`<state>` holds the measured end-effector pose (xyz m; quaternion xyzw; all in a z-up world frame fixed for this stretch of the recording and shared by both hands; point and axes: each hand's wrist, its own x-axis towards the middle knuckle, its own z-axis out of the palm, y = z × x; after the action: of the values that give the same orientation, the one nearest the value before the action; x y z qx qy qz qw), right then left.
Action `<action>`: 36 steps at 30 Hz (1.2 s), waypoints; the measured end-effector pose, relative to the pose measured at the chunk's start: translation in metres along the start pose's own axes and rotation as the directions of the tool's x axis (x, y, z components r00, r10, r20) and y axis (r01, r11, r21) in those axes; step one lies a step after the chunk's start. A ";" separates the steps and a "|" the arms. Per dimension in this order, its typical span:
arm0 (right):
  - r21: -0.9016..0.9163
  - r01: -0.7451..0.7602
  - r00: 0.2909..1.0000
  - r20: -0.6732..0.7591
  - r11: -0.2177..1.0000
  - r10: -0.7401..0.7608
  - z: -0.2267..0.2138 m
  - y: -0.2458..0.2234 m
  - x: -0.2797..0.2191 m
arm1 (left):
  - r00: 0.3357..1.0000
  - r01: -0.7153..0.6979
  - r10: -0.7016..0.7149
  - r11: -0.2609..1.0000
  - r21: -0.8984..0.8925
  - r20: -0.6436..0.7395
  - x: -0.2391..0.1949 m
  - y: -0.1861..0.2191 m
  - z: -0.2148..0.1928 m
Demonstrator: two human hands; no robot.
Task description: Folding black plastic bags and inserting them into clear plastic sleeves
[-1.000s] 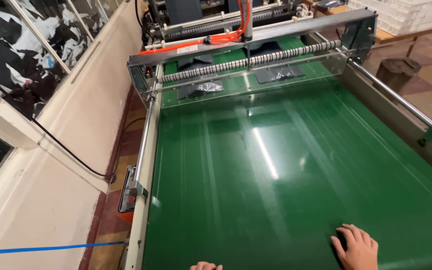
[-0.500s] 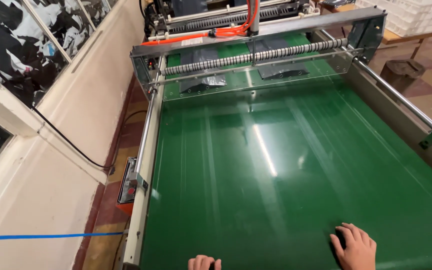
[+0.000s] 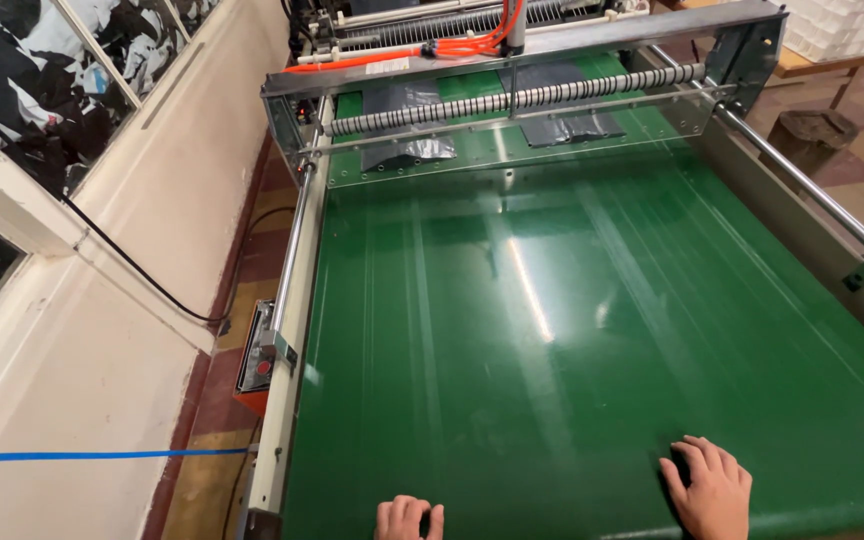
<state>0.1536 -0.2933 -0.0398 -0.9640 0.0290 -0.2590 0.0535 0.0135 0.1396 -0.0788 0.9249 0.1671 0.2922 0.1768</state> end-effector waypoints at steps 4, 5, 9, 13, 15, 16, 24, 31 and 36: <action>0.009 -0.004 1.000 0.017 1.000 0.004 -0.002 -0.001 0.000 | 0.999 0.032 -0.032 0.999 0.010 0.039 0.002 0.005 -0.004; 0.004 -0.002 1.000 0.006 1.000 0.002 -0.003 -0.002 0.000 | 0.999 -0.009 0.009 1.000 -0.015 -0.041 0.005 0.008 -0.008; 0.052 -0.016 0.977 0.212 0.999 0.005 -0.013 -0.001 0.008 | 0.985 0.007 -0.013 0.999 0.038 0.169 0.000 0.001 -0.008; 0.016 0.001 1.000 0.031 1.000 -0.001 -0.009 -0.003 0.004 | 0.977 -0.100 0.095 0.995 -0.014 -0.190 0.020 0.027 -0.030; 0.031 0.022 0.999 0.045 0.999 -0.024 -0.013 -0.003 0.003 | 0.961 -0.146 0.132 0.989 -0.040 -0.242 0.025 0.034 -0.040; 0.032 0.023 0.998 0.050 0.999 -0.025 -0.013 -0.003 0.003 | 0.962 -0.143 0.130 0.989 -0.037 -0.238 0.023 0.032 -0.039; 0.058 0.051 0.997 0.053 0.997 -0.054 -0.014 0.001 0.003 | 0.980 -0.036 0.040 0.999 0.022 -0.194 0.014 0.039 -0.034; 0.080 0.086 0.992 0.088 0.993 -0.093 -0.008 0.012 0.002 | 0.974 0.105 -0.073 0.984 0.141 -0.216 -0.013 0.090 -0.012; 0.137 0.188 0.975 0.095 0.973 -0.202 -0.003 0.027 0.003 | 0.981 -0.100 0.111 0.992 0.075 -0.159 -0.026 0.133 0.010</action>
<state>0.1541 -0.3201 -0.0390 -0.9694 -0.0856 -0.2116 0.0905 0.0266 0.0089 -0.0425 0.9108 0.1413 0.3700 0.1161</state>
